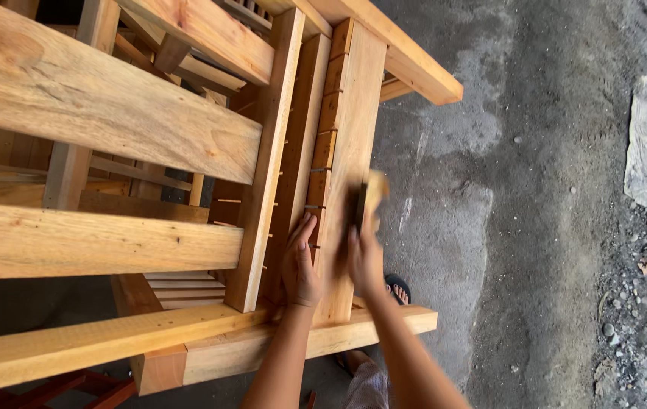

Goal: The person sands the frame of an unfinished wooden chair using a sanding block, working along the rails and slats. They then wipe the sanded surfaces with a cloth and run their hands over the wood to check the surface.

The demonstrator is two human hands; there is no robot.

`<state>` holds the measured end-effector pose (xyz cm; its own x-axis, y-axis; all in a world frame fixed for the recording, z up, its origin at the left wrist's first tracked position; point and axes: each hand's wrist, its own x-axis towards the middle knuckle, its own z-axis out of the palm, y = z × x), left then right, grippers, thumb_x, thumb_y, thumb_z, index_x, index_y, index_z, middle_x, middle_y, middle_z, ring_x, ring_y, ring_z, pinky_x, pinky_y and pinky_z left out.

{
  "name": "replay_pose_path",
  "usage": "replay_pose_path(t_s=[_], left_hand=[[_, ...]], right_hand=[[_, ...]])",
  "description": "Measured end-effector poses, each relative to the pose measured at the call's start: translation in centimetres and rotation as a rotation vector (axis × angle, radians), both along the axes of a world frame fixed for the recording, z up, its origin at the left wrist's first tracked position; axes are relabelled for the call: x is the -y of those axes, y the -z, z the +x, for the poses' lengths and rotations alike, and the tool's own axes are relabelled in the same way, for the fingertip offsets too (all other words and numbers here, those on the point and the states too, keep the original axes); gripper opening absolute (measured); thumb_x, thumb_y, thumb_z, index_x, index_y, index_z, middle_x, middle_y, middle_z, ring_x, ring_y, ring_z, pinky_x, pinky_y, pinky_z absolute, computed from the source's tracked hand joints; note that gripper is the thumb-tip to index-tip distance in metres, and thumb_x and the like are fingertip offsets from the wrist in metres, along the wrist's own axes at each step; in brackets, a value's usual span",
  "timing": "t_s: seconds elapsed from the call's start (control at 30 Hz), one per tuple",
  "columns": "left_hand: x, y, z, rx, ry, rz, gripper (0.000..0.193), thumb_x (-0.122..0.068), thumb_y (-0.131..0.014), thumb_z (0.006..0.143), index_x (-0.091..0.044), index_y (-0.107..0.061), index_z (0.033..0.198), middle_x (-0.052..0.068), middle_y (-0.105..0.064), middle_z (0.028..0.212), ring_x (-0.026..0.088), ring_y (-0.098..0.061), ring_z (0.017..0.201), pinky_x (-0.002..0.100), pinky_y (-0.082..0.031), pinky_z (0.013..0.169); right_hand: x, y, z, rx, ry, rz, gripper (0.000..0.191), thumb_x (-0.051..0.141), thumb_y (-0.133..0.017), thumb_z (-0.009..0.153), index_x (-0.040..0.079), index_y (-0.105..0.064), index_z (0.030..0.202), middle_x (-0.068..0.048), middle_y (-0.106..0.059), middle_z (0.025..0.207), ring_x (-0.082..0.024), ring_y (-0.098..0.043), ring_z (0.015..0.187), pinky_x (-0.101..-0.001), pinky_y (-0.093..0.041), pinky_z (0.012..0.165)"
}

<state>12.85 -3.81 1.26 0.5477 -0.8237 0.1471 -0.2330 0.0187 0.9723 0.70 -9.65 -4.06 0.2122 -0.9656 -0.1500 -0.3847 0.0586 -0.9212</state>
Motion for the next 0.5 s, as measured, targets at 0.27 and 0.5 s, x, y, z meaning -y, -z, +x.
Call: replay_pose_path(t_s=[0.27, 0.5], left_hand=[[-0.2, 0.2, -0.2, -0.062, -0.020, 0.007, 0.065, -0.048, -0.037, 0.108, 0.004, -0.061, 0.140, 0.022, -0.057, 0.151, 0.033, -0.049, 0.146, 0.041, -0.032, 0.123], [0.0, -0.6, 0.0, 0.004, -0.019, 0.030, 0.064, -0.046, -0.036, 0.107, 0.004, -0.062, 0.138, 0.023, -0.058, 0.150, 0.034, -0.049, 0.146, 0.042, -0.032, 0.123]], right_hand=[[-4.2, 0.0, -1.3, 0.148, -0.062, -0.029, 0.053, 0.007, -0.044, 0.104, -0.004, -0.034, 0.155, -0.023, -0.031, 0.167, -0.030, -0.026, 0.157, -0.0367, -0.021, 0.125], [-8.1, -0.1, -2.9, 0.200, -0.089, 0.090, 0.053, 0.008, -0.045, 0.104, -0.006, -0.036, 0.154, -0.022, -0.036, 0.164, -0.028, -0.028, 0.155, -0.0361, -0.021, 0.123]])
